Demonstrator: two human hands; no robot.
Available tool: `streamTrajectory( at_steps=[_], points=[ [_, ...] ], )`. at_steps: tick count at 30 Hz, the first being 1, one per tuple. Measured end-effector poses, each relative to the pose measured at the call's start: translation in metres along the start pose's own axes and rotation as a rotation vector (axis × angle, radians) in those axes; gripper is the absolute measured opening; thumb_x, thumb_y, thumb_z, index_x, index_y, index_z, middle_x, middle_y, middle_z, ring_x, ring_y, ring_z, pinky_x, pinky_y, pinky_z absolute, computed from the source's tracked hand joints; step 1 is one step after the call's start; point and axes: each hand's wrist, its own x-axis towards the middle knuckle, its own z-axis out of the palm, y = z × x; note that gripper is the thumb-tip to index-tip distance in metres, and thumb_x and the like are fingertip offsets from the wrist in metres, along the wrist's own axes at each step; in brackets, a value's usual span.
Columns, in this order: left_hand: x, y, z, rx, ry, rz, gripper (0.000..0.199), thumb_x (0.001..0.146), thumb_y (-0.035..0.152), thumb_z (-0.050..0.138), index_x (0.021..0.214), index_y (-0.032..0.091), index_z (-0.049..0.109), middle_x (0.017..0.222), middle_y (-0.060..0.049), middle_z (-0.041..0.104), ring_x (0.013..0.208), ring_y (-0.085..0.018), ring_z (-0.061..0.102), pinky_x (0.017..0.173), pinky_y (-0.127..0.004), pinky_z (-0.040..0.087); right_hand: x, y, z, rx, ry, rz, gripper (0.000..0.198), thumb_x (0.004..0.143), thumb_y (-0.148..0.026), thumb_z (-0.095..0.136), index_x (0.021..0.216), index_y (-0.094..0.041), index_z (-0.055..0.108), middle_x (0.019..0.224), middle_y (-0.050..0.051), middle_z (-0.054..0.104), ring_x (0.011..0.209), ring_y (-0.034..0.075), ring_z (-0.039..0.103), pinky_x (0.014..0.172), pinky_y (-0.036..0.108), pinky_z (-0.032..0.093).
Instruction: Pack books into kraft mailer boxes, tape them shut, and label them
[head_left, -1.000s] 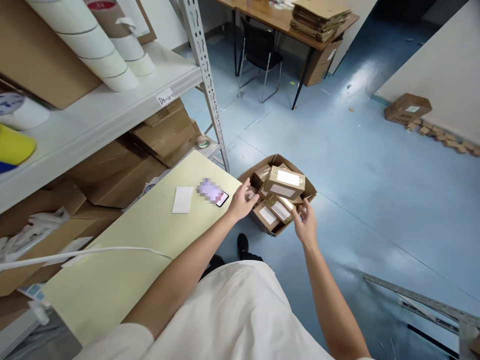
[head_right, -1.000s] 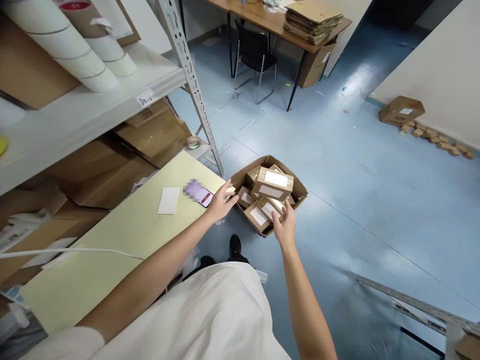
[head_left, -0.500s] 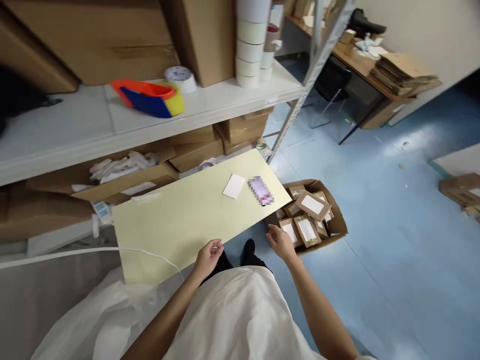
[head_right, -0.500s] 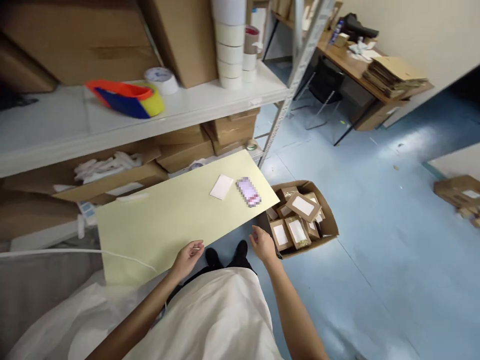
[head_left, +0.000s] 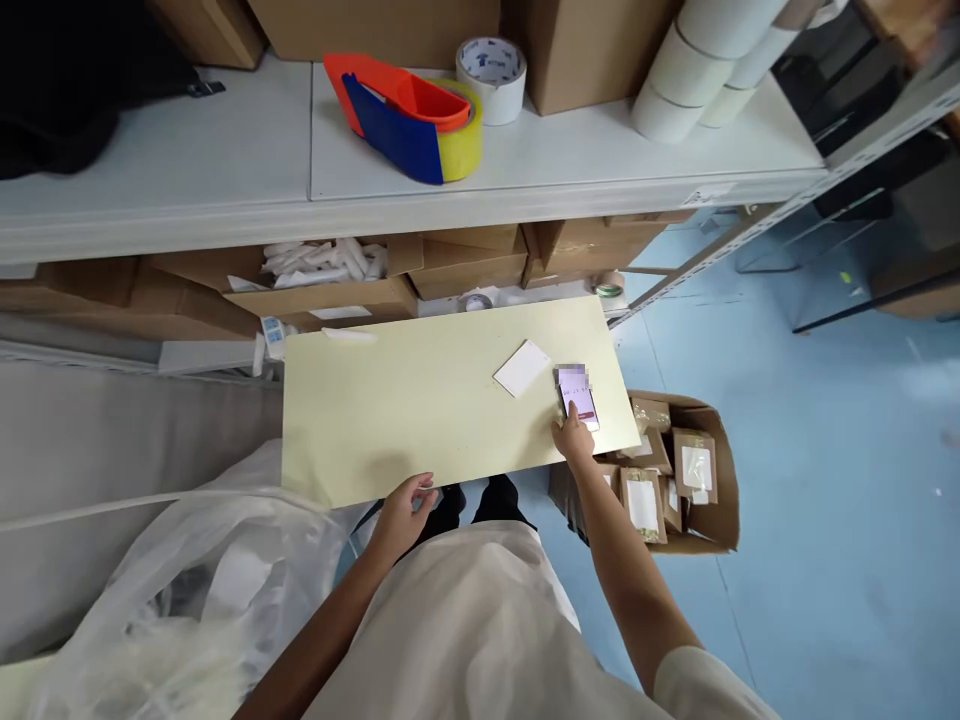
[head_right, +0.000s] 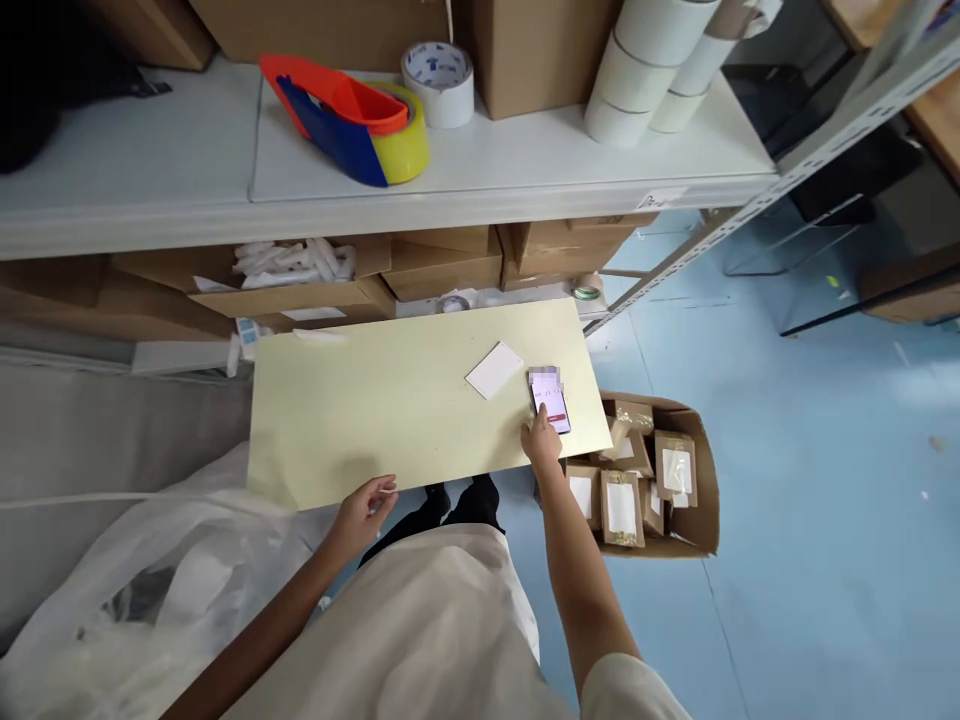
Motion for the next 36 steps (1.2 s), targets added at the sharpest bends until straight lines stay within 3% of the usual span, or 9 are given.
streamTrajectory(
  at_steps=[5, 9, 13, 16, 18, 23, 27, 32, 36],
  points=[
    [-0.005, 0.025, 0.001, 0.045, 0.111, -0.037, 0.038, 0.079, 0.044, 0.051, 0.106, 0.019, 0.061, 0.102, -0.010, 0.070, 0.084, -0.021, 0.069, 0.066, -0.032, 0.055, -0.008, -0.007, -0.011, -0.009, 0.122, -0.101, 0.065, 0.090, -0.036, 0.041, 0.145, -0.008, 0.021, 0.092, 0.018, 0.069, 0.079, 0.030, 0.066, 0.064, 0.038, 0.045],
    [-0.019, 0.041, -0.006, 0.011, 0.270, -0.062, 0.039, 0.081, 0.044, 0.050, 0.109, 0.019, 0.060, 0.106, -0.011, 0.069, 0.087, -0.022, 0.068, 0.063, -0.031, 0.054, -0.024, -0.044, -0.019, 0.088, 0.165, -0.471, 0.056, 0.089, -0.034, 0.040, 0.140, -0.012, 0.031, 0.081, 0.008, 0.068, 0.072, 0.024, 0.064, 0.061, 0.031, 0.044],
    [-0.051, 0.041, -0.024, -0.055, 0.498, -0.082, 0.038, 0.081, 0.043, 0.049, 0.107, 0.018, 0.061, 0.104, -0.010, 0.070, 0.089, -0.022, 0.067, 0.066, -0.031, 0.054, -0.058, -0.128, -0.016, 0.116, -0.008, -0.909, 0.050, 0.089, -0.032, 0.041, 0.136, -0.015, 0.037, 0.079, 0.004, 0.066, 0.071, 0.019, 0.063, 0.065, 0.028, 0.045],
    [-0.094, 0.022, -0.033, -0.101, 0.670, -0.175, 0.039, 0.079, 0.045, 0.050, 0.104, 0.018, 0.061, 0.101, -0.010, 0.070, 0.088, -0.024, 0.068, 0.062, -0.031, 0.054, -0.110, -0.187, 0.001, 0.023, -0.200, -1.102, 0.048, 0.088, -0.031, 0.044, 0.135, -0.020, 0.041, 0.086, 0.003, 0.068, 0.078, 0.018, 0.064, 0.071, 0.028, 0.046],
    [-0.126, 0.002, -0.031, -0.132, 0.761, -0.279, 0.041, 0.078, 0.047, 0.050, 0.103, 0.017, 0.061, 0.103, -0.011, 0.070, 0.088, -0.026, 0.068, 0.055, -0.031, 0.052, -0.144, -0.205, 0.017, -0.044, -0.301, -1.215, 0.050, 0.088, -0.030, 0.046, 0.136, -0.022, 0.039, 0.093, 0.003, 0.069, 0.083, 0.018, 0.064, 0.074, 0.028, 0.046],
    [-0.180, -0.054, -0.030, -0.209, 0.763, -0.389, 0.040, 0.075, 0.049, 0.055, 0.099, 0.018, 0.062, 0.098, -0.012, 0.070, 0.085, -0.030, 0.067, 0.058, -0.035, 0.053, -0.187, -0.185, 0.057, -0.086, -0.374, -1.134, 0.051, 0.089, -0.032, 0.047, 0.138, -0.024, 0.036, 0.095, 0.003, 0.069, 0.083, 0.019, 0.064, 0.075, 0.030, 0.046],
    [-0.198, -0.075, -0.034, -0.315, 0.895, -0.359, 0.044, 0.076, 0.050, 0.057, 0.107, 0.018, 0.059, 0.104, -0.011, 0.068, 0.090, -0.026, 0.066, 0.065, -0.035, 0.054, -0.209, -0.156, 0.078, -0.078, -0.388, -1.090, 0.049, 0.087, -0.028, 0.049, 0.135, -0.021, 0.041, 0.088, 0.002, 0.069, 0.082, 0.019, 0.063, 0.074, 0.029, 0.045],
    [-0.243, -0.087, -0.038, -0.440, 1.140, -0.273, 0.064, 0.075, 0.046, 0.062, 0.128, 0.017, 0.043, 0.128, -0.018, 0.054, 0.096, -0.024, 0.065, 0.067, -0.033, 0.054, -0.266, -0.169, 0.114, 0.011, -0.395, -1.264, 0.057, 0.085, -0.027, 0.048, 0.139, -0.016, 0.034, 0.087, 0.002, 0.067, 0.070, 0.016, 0.062, 0.073, 0.029, 0.047],
    [-0.298, -0.118, -0.039, -0.539, 1.288, -0.300, 0.060, 0.077, 0.043, 0.061, 0.127, 0.016, 0.045, 0.115, -0.016, 0.062, 0.087, -0.021, 0.067, 0.063, -0.031, 0.052, -0.325, -0.202, 0.145, 0.003, -0.503, -1.513, 0.062, 0.083, -0.028, 0.049, 0.141, -0.017, 0.031, 0.091, 0.003, 0.065, 0.061, 0.014, 0.059, 0.072, 0.031, 0.049]
  ],
)
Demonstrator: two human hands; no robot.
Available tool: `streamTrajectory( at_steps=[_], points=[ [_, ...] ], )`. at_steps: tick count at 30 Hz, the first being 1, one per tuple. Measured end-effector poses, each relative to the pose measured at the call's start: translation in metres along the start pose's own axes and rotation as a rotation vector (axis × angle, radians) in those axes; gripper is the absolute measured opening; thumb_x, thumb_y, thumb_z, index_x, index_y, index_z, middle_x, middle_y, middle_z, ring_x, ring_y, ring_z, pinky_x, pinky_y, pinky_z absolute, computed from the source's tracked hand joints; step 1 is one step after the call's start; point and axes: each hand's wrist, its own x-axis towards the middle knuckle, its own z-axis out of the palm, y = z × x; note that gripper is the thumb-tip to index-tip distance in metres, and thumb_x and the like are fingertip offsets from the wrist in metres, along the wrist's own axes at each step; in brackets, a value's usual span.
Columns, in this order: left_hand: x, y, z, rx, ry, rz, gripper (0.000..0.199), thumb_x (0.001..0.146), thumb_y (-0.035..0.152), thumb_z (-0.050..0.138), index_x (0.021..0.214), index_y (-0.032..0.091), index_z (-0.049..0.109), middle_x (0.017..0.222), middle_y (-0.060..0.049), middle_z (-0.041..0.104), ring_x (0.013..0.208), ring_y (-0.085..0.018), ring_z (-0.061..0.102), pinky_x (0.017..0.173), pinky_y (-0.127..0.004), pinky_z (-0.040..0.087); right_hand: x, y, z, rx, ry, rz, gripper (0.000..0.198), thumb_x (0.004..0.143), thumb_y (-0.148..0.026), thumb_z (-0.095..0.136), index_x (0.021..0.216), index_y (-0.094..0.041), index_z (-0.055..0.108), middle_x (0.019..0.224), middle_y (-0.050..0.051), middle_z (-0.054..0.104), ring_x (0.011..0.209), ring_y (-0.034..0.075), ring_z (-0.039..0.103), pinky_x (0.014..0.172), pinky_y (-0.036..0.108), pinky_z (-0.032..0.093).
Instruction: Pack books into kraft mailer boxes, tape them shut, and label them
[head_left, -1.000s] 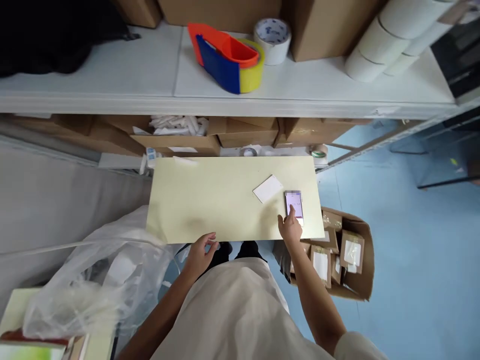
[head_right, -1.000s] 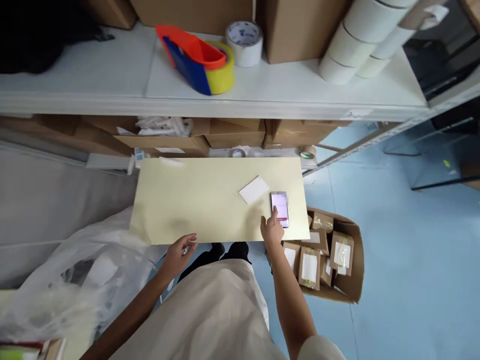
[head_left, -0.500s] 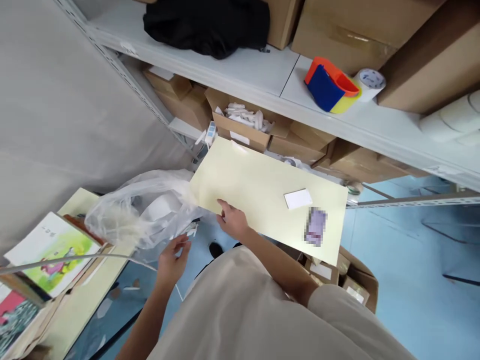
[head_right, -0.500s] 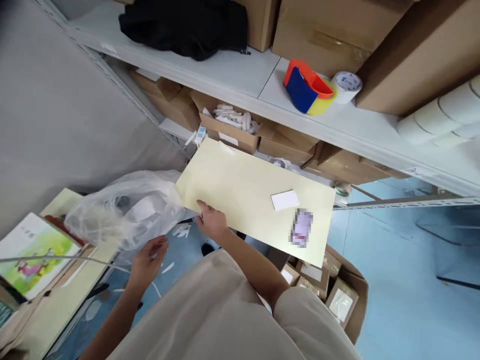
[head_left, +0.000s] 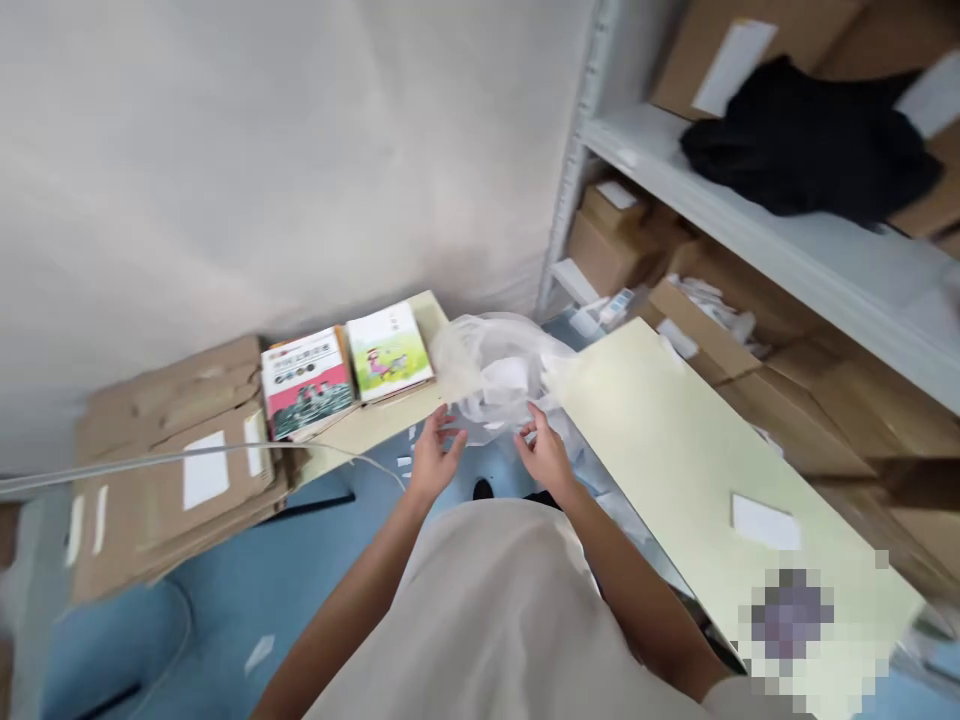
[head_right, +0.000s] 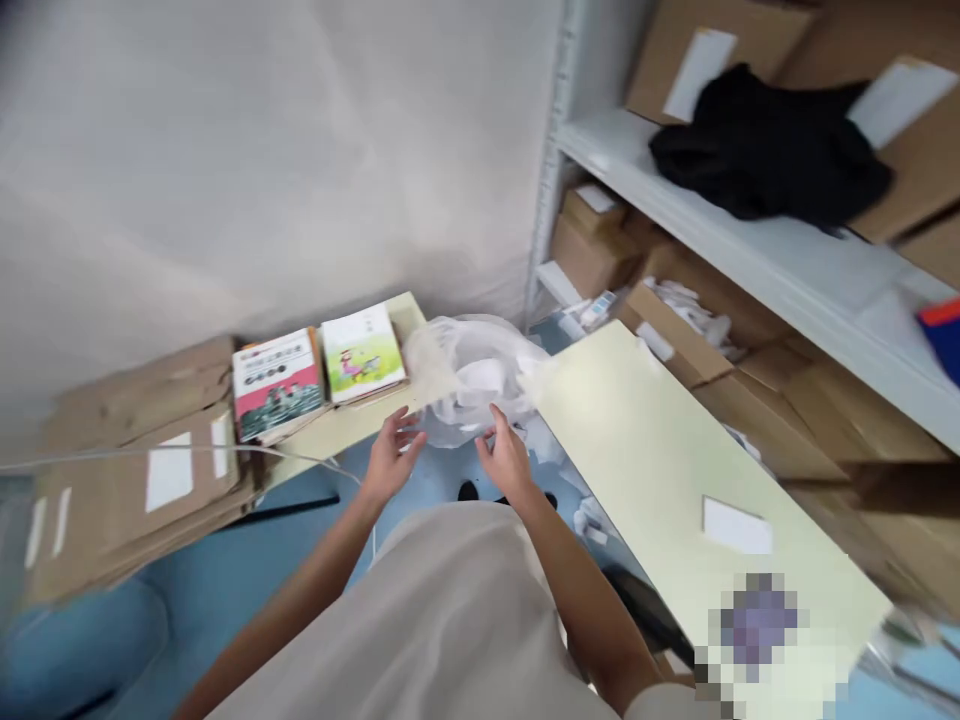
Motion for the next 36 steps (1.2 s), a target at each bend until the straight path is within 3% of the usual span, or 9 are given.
streamTrajectory(
  at_steps=[4, 7, 12, 17, 22, 28, 33, 36],
  points=[
    [-0.008, -0.031, -0.052, -0.052, 0.127, -0.121, 0.048, 0.076, 0.046, 0.061, 0.112, 0.014, 0.058, 0.098, -0.013, 0.068, 0.080, -0.021, 0.067, 0.061, -0.030, 0.051, 0.030, -0.038, 0.026, -0.010, -0.103, -0.144, 0.061, 0.084, -0.030, 0.049, 0.140, -0.019, 0.032, 0.103, 0.008, 0.064, 0.059, 0.013, 0.057, 0.073, 0.033, 0.050],
    [-0.013, -0.048, -0.077, -0.037, 0.237, -0.203, 0.044, 0.076, 0.045, 0.060, 0.107, 0.014, 0.060, 0.096, -0.013, 0.069, 0.079, -0.021, 0.067, 0.064, -0.031, 0.052, 0.047, -0.051, 0.038, -0.039, -0.163, -0.221, 0.059, 0.084, -0.032, 0.049, 0.140, -0.020, 0.033, 0.113, 0.012, 0.060, 0.074, 0.017, 0.062, 0.075, 0.036, 0.051],
    [-0.018, -0.060, -0.102, 0.067, 0.379, -0.323, 0.043, 0.076, 0.046, 0.058, 0.104, 0.014, 0.061, 0.094, -0.013, 0.071, 0.077, -0.022, 0.068, 0.066, -0.033, 0.052, 0.081, -0.060, 0.059, -0.119, -0.313, -0.373, 0.045, 0.086, -0.031, 0.047, 0.130, -0.021, 0.046, 0.118, 0.012, 0.058, 0.111, 0.025, 0.056, 0.089, 0.041, 0.049],
    [-0.030, -0.068, -0.120, 0.130, 0.487, -0.421, 0.044, 0.078, 0.047, 0.054, 0.107, 0.015, 0.060, 0.095, -0.012, 0.071, 0.079, -0.023, 0.069, 0.067, -0.034, 0.053, 0.118, -0.090, 0.099, -0.184, -0.539, -0.572, 0.035, 0.086, -0.024, 0.049, 0.121, -0.019, 0.055, 0.113, 0.010, 0.061, 0.110, 0.023, 0.057, 0.093, 0.039, 0.047],
    [-0.034, -0.084, -0.138, 0.206, 0.556, -0.518, 0.042, 0.079, 0.044, 0.054, 0.109, 0.015, 0.060, 0.108, -0.013, 0.067, 0.092, -0.025, 0.066, 0.079, -0.039, 0.052, 0.135, -0.125, 0.145, -0.300, -0.698, -0.710, 0.035, 0.086, -0.024, 0.053, 0.120, -0.016, 0.057, 0.121, 0.012, 0.060, 0.117, 0.023, 0.053, 0.099, 0.037, 0.043],
    [0.005, -0.122, -0.184, 0.250, 0.620, -0.411, 0.038, 0.075, 0.039, 0.062, 0.105, 0.016, 0.064, 0.120, -0.017, 0.060, 0.117, -0.032, 0.054, 0.101, -0.049, 0.040, 0.146, -0.163, 0.209, -0.529, -0.735, -0.801, 0.065, 0.075, -0.024, 0.069, 0.134, -0.010, 0.047, 0.148, 0.019, 0.035, 0.139, 0.032, 0.028, 0.110, 0.045, 0.029],
    [0.054, -0.160, -0.227, 0.062, 0.608, -0.341, 0.061, 0.066, 0.036, 0.072, 0.121, 0.016, 0.055, 0.138, -0.017, 0.047, 0.135, -0.036, 0.034, 0.112, -0.051, 0.026, 0.158, -0.198, 0.271, -0.661, -0.703, -0.777, 0.094, 0.067, -0.024, 0.076, 0.146, -0.012, 0.027, 0.153, 0.020, 0.023, 0.143, 0.031, 0.019, 0.112, 0.048, 0.023],
    [0.069, -0.175, -0.240, -0.038, 0.548, -0.351, 0.071, 0.067, 0.033, 0.071, 0.131, 0.013, 0.047, 0.140, -0.020, 0.045, 0.136, -0.035, 0.034, 0.113, -0.051, 0.024, 0.160, -0.207, 0.302, -0.719, -0.649, -0.748, 0.098, 0.065, -0.026, 0.077, 0.147, -0.011, 0.025, 0.154, 0.021, 0.019, 0.143, 0.033, 0.018, 0.113, 0.049, 0.022]
  ],
)
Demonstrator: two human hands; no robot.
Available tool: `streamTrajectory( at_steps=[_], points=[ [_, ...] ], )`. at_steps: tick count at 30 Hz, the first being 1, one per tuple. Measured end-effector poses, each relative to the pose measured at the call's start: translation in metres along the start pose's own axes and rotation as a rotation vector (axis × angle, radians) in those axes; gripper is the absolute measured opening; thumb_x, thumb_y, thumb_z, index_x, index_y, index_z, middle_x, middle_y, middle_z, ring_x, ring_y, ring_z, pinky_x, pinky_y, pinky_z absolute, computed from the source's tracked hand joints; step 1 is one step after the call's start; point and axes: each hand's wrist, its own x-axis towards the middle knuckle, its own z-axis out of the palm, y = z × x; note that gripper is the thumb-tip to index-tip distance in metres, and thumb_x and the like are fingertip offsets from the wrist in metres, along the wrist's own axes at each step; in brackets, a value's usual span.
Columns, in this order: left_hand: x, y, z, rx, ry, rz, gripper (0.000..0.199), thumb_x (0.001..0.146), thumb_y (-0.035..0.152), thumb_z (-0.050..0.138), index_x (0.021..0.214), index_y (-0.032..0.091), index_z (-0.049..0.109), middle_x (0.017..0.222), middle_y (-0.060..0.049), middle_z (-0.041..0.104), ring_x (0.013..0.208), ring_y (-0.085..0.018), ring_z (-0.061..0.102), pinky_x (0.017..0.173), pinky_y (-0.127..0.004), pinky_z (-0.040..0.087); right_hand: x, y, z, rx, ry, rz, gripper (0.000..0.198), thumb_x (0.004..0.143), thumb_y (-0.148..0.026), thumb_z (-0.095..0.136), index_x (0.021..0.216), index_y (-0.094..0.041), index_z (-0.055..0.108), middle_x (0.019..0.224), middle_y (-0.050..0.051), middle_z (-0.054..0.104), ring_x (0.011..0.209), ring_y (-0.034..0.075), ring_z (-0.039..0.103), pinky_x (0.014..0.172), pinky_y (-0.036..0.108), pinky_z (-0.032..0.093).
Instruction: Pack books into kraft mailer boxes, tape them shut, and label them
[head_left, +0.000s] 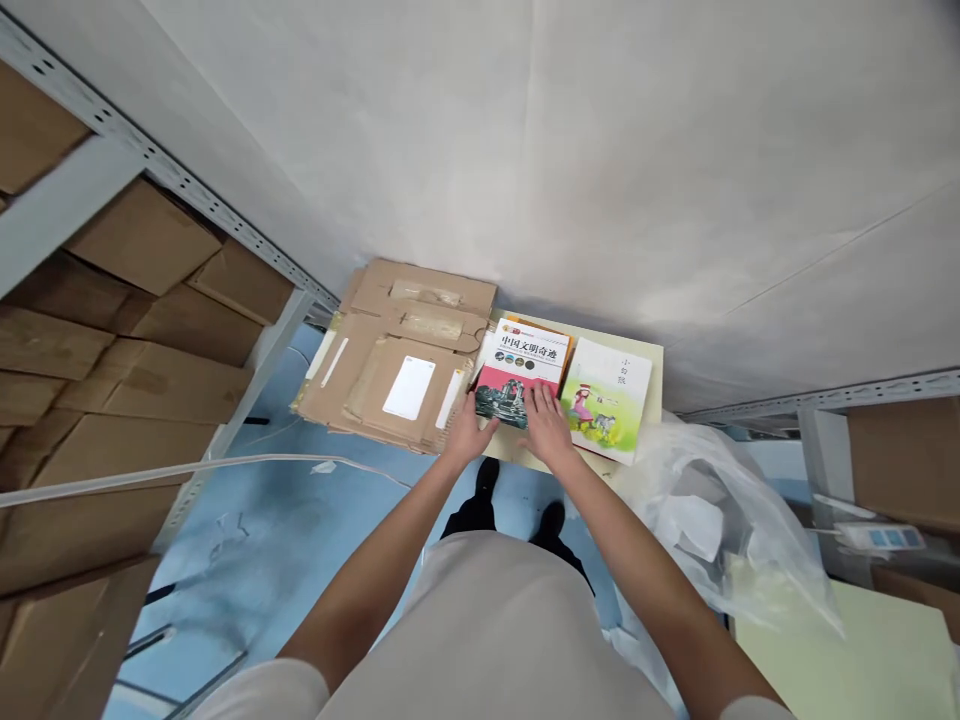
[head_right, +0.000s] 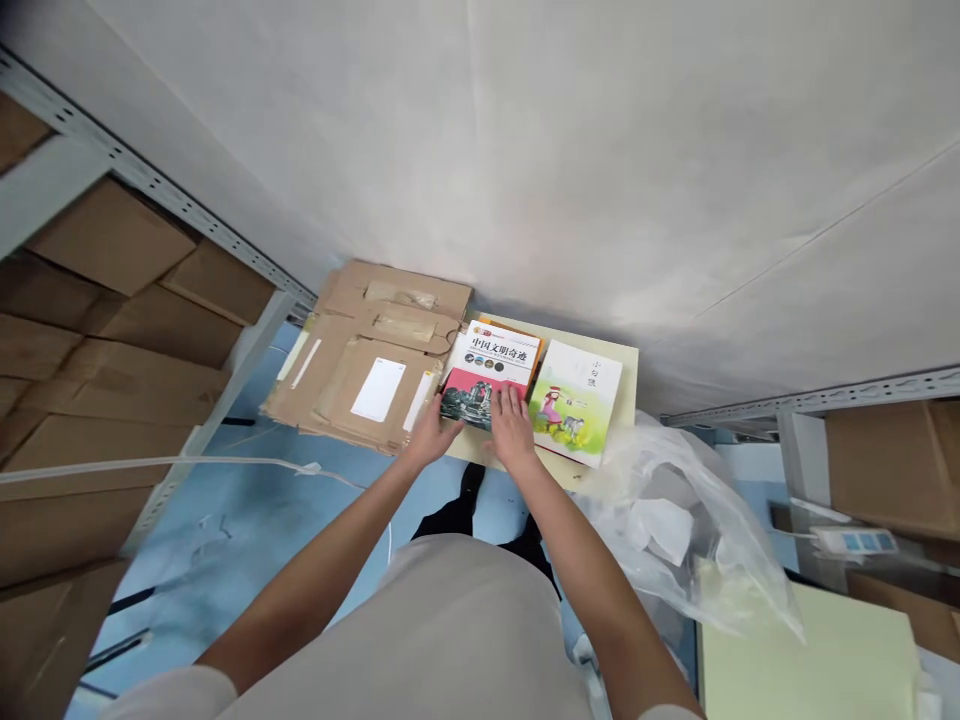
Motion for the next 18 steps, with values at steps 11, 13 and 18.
streamTrajectory(
  at_steps=[11, 13, 18],
  points=[
    [-0.023, -0.005, 0.000, -0.341, -0.111, -0.247, 0.076, 0.072, 0.031, 0.069, 0.138, 0.017, 0.035, 0.145, -0.017, 0.039, 0.128, -0.029, 0.045, 0.105, -0.045, 0.039, -0.008, -0.023, 0.030, -0.051, 0.031, 0.180, 0.072, 0.077, 0.002, 0.038, 0.147, -0.008, 0.024, 0.153, 0.021, 0.021, 0.143, 0.032, 0.016, 0.111, 0.055, 0.023],
    [-0.026, -0.006, -0.003, -0.464, -0.128, -0.370, 0.064, 0.074, 0.034, 0.067, 0.131, 0.017, 0.043, 0.134, -0.016, 0.052, 0.112, -0.026, 0.058, 0.093, -0.041, 0.048, -0.021, -0.024, 0.030, -0.057, 0.004, 0.166, 0.074, 0.074, 0.003, 0.038, 0.147, -0.008, 0.025, 0.153, 0.021, 0.022, 0.143, 0.032, 0.017, 0.111, 0.056, 0.024],
    [-0.035, -0.007, -0.010, -0.587, -0.284, -0.544, 0.039, 0.076, 0.042, 0.064, 0.105, 0.017, 0.058, 0.104, -0.010, 0.068, 0.090, -0.021, 0.066, 0.074, -0.035, 0.055, -0.056, -0.032, 0.029, -0.048, -0.073, 0.149, 0.080, 0.069, 0.005, 0.040, 0.146, -0.010, 0.028, 0.154, 0.017, 0.021, 0.142, 0.031, 0.020, 0.112, 0.054, 0.024]
  ],
)
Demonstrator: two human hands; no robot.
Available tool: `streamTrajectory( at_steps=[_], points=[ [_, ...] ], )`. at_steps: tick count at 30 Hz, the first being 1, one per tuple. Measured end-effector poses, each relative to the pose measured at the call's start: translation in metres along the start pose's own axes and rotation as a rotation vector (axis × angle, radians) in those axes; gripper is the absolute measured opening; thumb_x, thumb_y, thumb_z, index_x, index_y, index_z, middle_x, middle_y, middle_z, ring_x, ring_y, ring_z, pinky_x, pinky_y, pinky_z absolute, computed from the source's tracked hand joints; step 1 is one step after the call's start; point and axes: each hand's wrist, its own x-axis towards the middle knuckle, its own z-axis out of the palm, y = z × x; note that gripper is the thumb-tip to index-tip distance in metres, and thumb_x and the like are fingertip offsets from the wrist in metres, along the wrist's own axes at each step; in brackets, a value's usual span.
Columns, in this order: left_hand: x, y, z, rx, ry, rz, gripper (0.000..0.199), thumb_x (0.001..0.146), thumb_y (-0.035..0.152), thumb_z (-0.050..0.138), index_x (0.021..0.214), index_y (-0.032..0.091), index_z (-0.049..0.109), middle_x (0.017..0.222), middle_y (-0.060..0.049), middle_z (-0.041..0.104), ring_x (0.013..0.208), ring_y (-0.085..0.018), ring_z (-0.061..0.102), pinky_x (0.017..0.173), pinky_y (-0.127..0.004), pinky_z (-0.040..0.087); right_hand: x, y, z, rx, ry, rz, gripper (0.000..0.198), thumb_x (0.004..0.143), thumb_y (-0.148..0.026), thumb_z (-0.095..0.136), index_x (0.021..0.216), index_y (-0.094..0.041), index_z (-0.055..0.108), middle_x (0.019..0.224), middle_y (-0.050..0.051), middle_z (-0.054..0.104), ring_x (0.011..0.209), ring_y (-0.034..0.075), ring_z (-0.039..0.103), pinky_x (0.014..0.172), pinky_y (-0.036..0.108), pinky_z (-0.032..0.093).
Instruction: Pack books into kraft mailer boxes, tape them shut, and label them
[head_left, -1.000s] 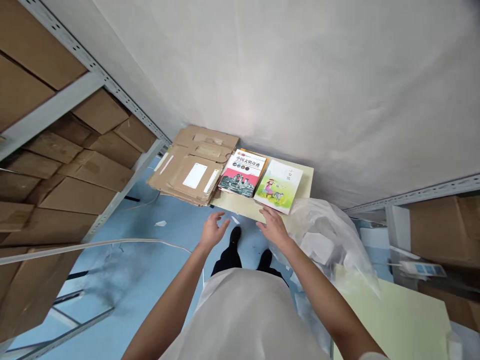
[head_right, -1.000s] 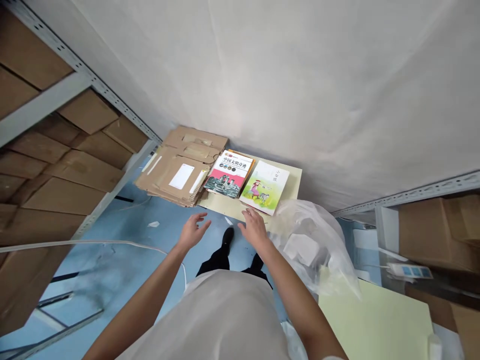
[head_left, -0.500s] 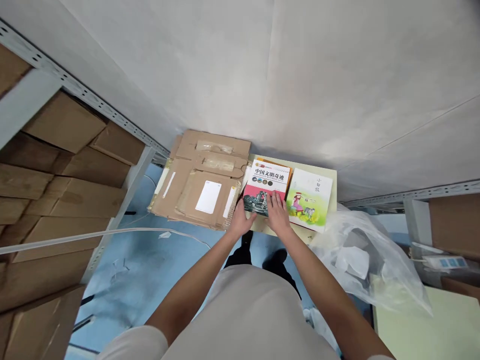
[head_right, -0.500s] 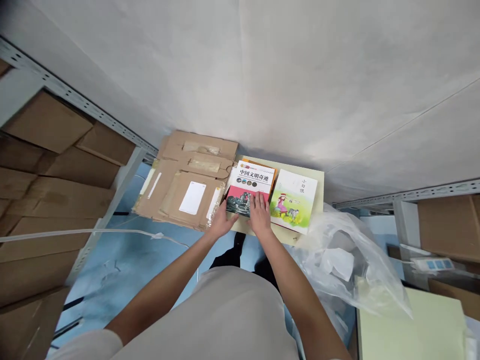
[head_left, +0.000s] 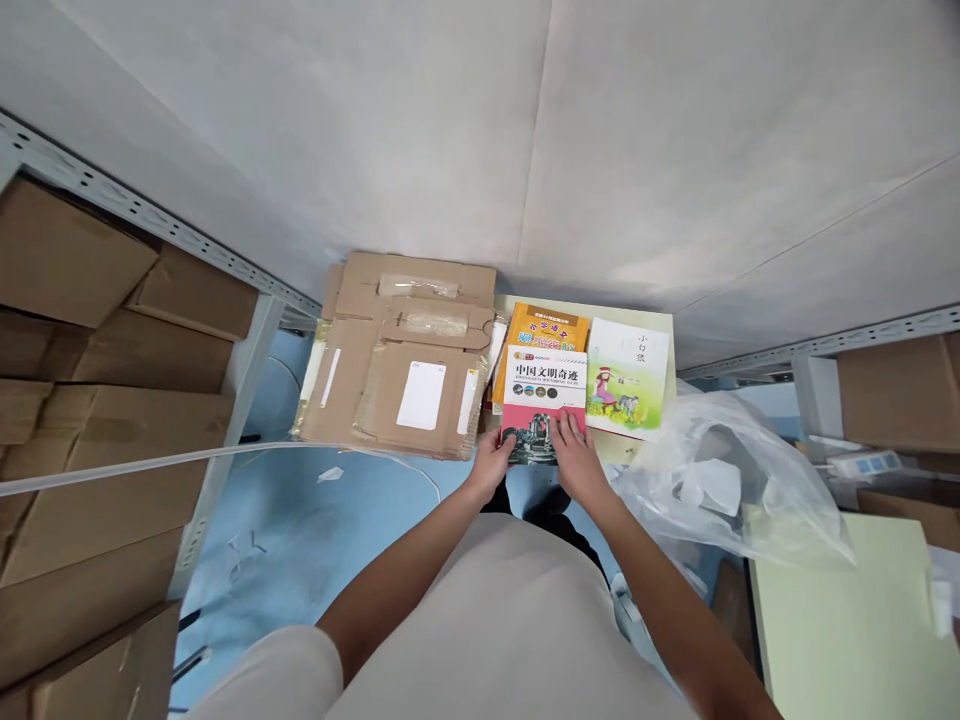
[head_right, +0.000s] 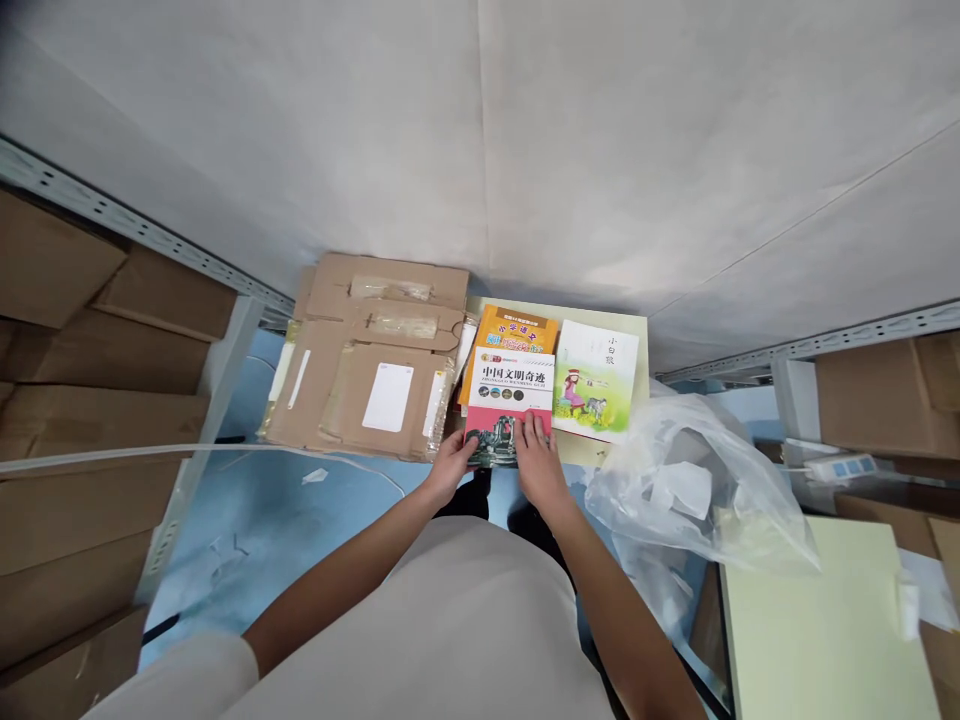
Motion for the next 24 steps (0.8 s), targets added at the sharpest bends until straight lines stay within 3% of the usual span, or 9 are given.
streamTrajectory(
  at_steps=[6, 10, 13, 16, 18, 20, 22, 24],
  points=[
    [-0.019, -0.008, 0.016, 0.032, -0.070, 0.211, 0.047, 0.075, 0.040, 0.063, 0.116, 0.019, 0.053, 0.114, -0.009, 0.066, 0.102, -0.022, 0.063, 0.087, -0.038, 0.052, -0.039, 0.002, -0.012, 0.104, 0.017, 0.054, 0.083, 0.068, 0.005, 0.041, 0.147, -0.015, 0.028, 0.154, 0.014, 0.025, 0.144, 0.027, 0.018, 0.113, 0.051, 0.022],
    [-0.030, -0.010, 0.048, 0.057, -0.210, 0.228, 0.054, 0.074, 0.044, 0.064, 0.121, 0.020, 0.052, 0.115, -0.010, 0.066, 0.102, -0.023, 0.064, 0.085, -0.038, 0.052, -0.088, 0.026, -0.031, 0.258, 0.150, 0.124, 0.081, 0.073, -0.010, 0.057, 0.147, -0.017, 0.027, 0.157, 0.014, 0.012, 0.145, 0.029, 0.009, 0.115, 0.048, 0.021],
    [-0.042, -0.010, 0.093, 0.171, -0.371, 0.244, 0.059, 0.073, 0.049, 0.065, 0.123, 0.021, 0.051, 0.111, -0.009, 0.068, 0.099, -0.022, 0.065, 0.084, -0.037, 0.053, -0.147, 0.060, -0.035, 0.423, 0.301, 0.240, 0.085, 0.075, -0.035, 0.066, 0.148, -0.021, 0.025, 0.159, 0.011, 0.002, 0.145, 0.032, 0.006, 0.113, 0.048, 0.025],
    [-0.063, -0.020, 0.151, 0.298, -0.554, 0.256, 0.065, 0.071, 0.054, 0.065, 0.125, 0.020, 0.051, 0.109, -0.009, 0.069, 0.096, -0.024, 0.066, 0.081, -0.038, 0.054, -0.217, 0.105, -0.028, 0.633, 0.545, 0.505, 0.091, 0.076, -0.049, 0.065, 0.150, -0.024, 0.017, 0.158, 0.011, 0.005, 0.144, 0.031, 0.013, 0.111, 0.047, 0.031],
    [-0.081, -0.036, 0.191, 0.349, -0.678, 0.238, 0.065, 0.071, 0.054, 0.065, 0.124, 0.020, 0.053, 0.107, -0.010, 0.069, 0.094, -0.025, 0.067, 0.080, -0.039, 0.054, -0.264, 0.136, -0.019, 0.865, 0.772, 0.679, 0.096, 0.076, -0.054, 0.063, 0.150, -0.023, 0.011, 0.157, 0.015, 0.013, 0.141, 0.032, 0.026, 0.106, 0.049, 0.036],
    [-0.100, -0.058, 0.228, 0.381, -0.805, 0.203, 0.058, 0.071, 0.051, 0.067, 0.119, 0.020, 0.056, 0.104, -0.009, 0.070, 0.092, -0.024, 0.067, 0.080, -0.039, 0.054, -0.310, 0.165, -0.012, 1.176, 0.975, 0.766, 0.095, 0.077, -0.059, 0.059, 0.150, -0.024, 0.010, 0.153, 0.018, 0.025, 0.130, 0.032, 0.044, 0.096, 0.048, 0.046],
    [-0.120, -0.084, 0.262, 0.411, -0.934, 0.157, 0.050, 0.072, 0.046, 0.068, 0.114, 0.022, 0.058, 0.103, -0.007, 0.071, 0.091, -0.023, 0.067, 0.083, -0.039, 0.053, -0.354, 0.189, -0.007, 1.455, 1.135, 0.815, 0.087, 0.079, -0.062, 0.054, 0.148, -0.026, 0.015, 0.144, 0.017, 0.042, 0.113, 0.028, 0.059, 0.083, 0.044, 0.053],
    [-0.139, -0.112, 0.292, 0.456, -1.057, 0.109, 0.043, 0.073, 0.042, 0.068, 0.111, 0.023, 0.060, 0.103, -0.006, 0.071, 0.091, -0.022, 0.067, 0.085, -0.038, 0.052, -0.395, 0.207, -0.004, 1.588, 1.300, 0.890, 0.074, 0.080, -0.061, 0.052, 0.141, -0.026, 0.030, 0.129, 0.013, 0.058, 0.098, 0.025, 0.066, 0.074, 0.039, 0.055]
  ],
)
